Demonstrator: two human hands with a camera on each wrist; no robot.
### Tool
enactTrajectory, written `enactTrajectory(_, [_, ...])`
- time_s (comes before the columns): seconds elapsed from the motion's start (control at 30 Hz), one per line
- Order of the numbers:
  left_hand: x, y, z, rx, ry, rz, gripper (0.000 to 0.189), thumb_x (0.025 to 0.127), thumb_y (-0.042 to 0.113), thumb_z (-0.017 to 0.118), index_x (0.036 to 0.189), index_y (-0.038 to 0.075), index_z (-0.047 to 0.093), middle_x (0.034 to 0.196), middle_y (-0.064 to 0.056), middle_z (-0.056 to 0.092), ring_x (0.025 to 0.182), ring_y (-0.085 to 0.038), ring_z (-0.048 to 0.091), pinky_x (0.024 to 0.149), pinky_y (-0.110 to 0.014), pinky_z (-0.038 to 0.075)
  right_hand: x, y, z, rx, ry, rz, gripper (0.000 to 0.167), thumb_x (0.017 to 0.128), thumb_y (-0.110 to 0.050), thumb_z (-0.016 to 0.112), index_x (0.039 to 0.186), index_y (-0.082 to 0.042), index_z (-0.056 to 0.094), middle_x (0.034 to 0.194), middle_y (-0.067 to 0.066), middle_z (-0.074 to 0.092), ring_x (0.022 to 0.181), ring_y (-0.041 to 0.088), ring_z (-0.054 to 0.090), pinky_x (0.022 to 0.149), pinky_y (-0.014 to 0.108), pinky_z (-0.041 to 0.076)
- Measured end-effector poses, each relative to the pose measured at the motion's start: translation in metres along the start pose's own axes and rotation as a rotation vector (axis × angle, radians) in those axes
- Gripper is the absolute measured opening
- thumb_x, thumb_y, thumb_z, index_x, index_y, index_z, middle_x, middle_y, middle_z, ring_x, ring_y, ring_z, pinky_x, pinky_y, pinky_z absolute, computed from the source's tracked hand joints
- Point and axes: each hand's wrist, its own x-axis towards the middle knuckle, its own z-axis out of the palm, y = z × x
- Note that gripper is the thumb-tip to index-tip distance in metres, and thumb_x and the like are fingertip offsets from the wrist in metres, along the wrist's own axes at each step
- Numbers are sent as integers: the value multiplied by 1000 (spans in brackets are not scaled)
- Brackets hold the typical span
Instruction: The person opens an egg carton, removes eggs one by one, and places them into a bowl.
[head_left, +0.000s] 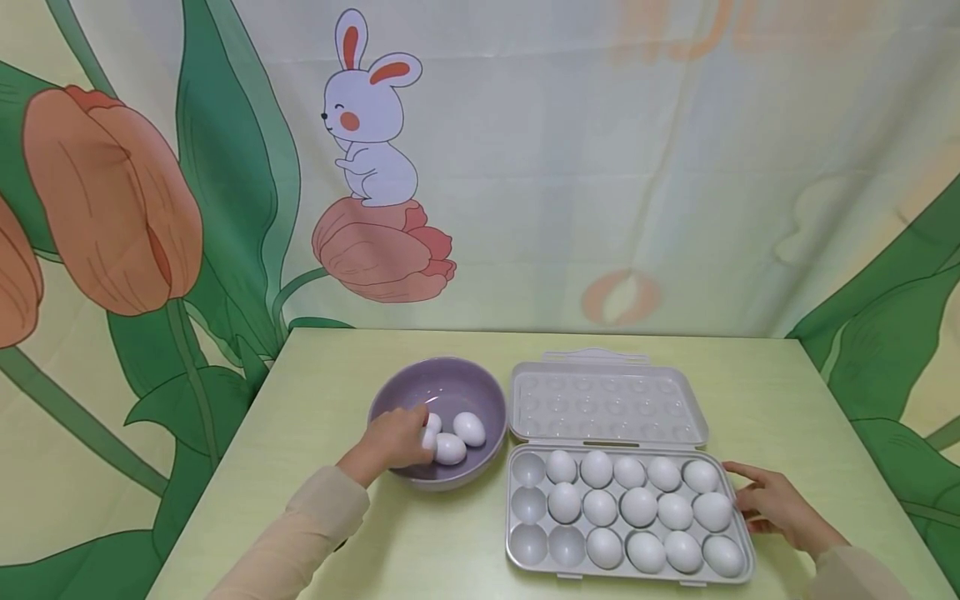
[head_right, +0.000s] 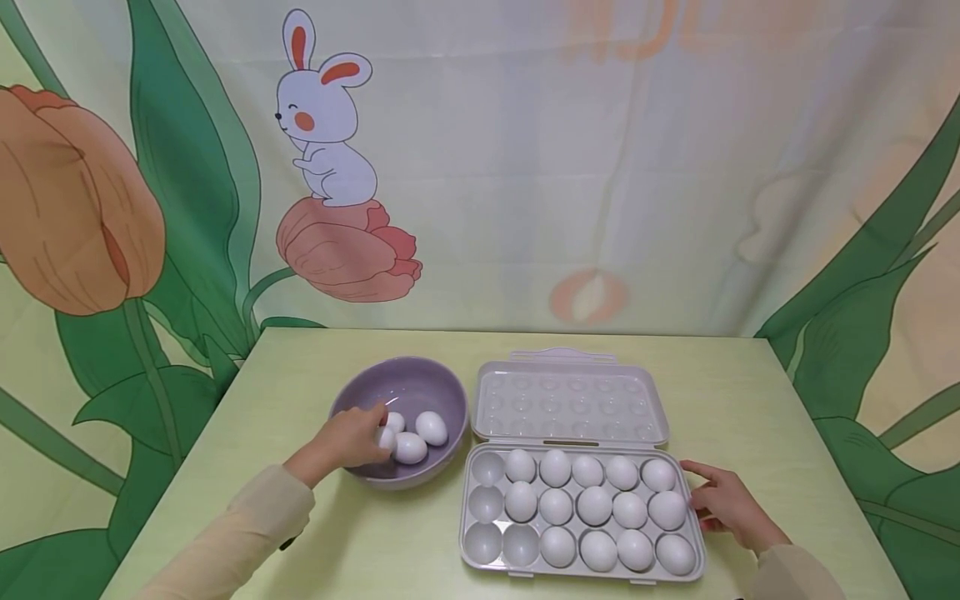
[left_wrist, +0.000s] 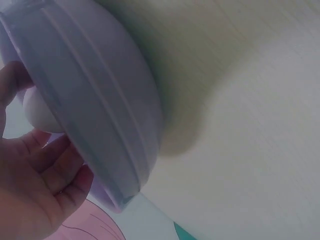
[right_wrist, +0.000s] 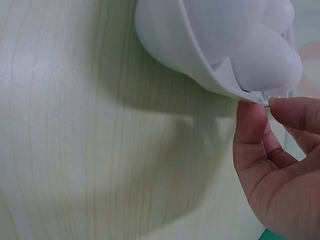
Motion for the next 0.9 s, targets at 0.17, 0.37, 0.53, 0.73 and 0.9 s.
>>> enactTrajectory(0.17, [-2, 0, 1, 7, 0, -5, 36, 58, 28, 65, 86, 13, 48, 70, -4, 54, 60, -22, 51, 54, -34, 39, 0, 1, 0, 4, -4, -5, 62, 80, -2, 49, 137, 1, 23, 82, 6, 55, 66, 17, 53, 57, 32, 47])
enactTrajectory(0.37, [-2, -1, 2, 28, -6, 3, 36, 59, 29, 66, 84, 12, 47, 68, -4, 52, 60, -21, 49, 53, -33, 38, -1, 1, 0, 7, -8, -9, 62, 80, -3, 49, 137, 1, 23, 79, 5, 56, 65, 17, 53, 57, 31, 46])
enactTrajectory(0.53, [-2, -1, 4, 36, -16, 2, 38, 59, 30, 68, 85, 12, 47, 68, -4, 52, 60, -21, 50, 54, -34, 38, -2, 0, 0, 6, -7, -14, 62, 80, -3, 49, 137, 1, 24, 78, 4, 56, 64, 17, 53, 57, 31, 46])
enactTrajectory(0.73, [-4, -1, 4, 44, -4, 11, 39, 60, 29, 69, 86, 10, 48, 68, -5, 53, 61, -22, 51, 55, -35, 39, -2, 1, 0, 8, -4, -14, 63, 80, -4, 50, 137, 1, 23, 79, 5, 55, 65, 17, 53, 57, 31, 46])
enactTrajectory(0.9, [-4, -1, 4, 55, 1, 18, 38, 60, 30, 70, 84, 10, 47, 67, -6, 53, 61, -23, 51, 55, -36, 39, -1, 0, 0, -1, -3, -14, 62, 80, -4, 49, 137, 0, 24, 79, 5, 55, 65, 17, 53, 57, 31, 46])
